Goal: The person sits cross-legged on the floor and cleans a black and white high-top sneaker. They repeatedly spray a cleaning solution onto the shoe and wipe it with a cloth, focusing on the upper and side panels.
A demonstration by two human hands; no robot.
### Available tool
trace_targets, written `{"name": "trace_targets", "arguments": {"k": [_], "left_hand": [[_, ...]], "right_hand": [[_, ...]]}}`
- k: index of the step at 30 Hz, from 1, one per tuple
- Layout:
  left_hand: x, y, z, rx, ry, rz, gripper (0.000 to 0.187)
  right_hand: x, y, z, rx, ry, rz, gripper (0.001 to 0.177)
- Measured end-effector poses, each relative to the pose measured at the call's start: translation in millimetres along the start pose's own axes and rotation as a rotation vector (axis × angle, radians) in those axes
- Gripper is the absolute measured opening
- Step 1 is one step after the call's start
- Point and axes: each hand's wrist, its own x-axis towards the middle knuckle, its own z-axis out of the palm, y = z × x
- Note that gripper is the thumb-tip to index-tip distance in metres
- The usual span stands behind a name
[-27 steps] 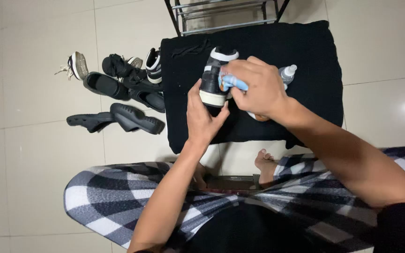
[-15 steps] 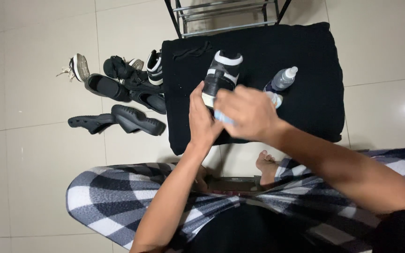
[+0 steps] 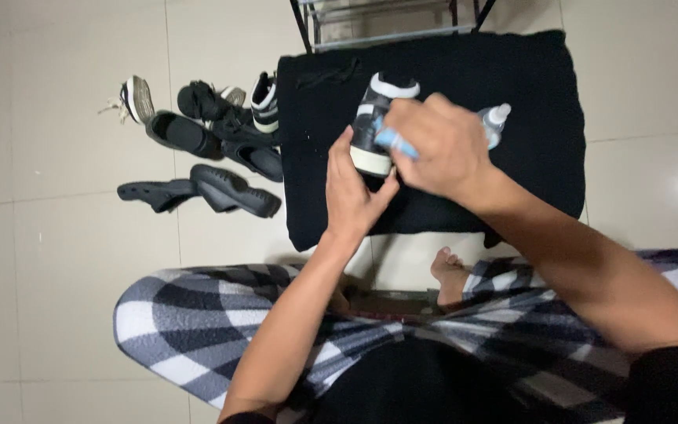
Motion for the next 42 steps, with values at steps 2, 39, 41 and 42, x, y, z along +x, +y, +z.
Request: {"name": "trace_targets", "arguments": {"k": [2,39,41,42], "left_hand": [[0.4,0.9,3.0,0.017,0.019,0.015,0.09],[4.9,3.5,-1.9,0.026,0.055,0.009,0.086],[5.6,5.3,-3.8,0.008,0.049,-0.033,0.084],[5.7,5.0,-5.3,0.001,0.046,-0.058,0.084]], "right_hand": [[-0.8,-6.4,-0.5,-0.014,0.012,0.06,0.026],[5.8,12.1,13.1,-0.007,0.129,0.034,0.02],[3.7,4.1,16.7,0.052,0.188,0.027,0.022],[1.7,-0.2,18.4,0.086,0.216,0.023,0.025]]}}
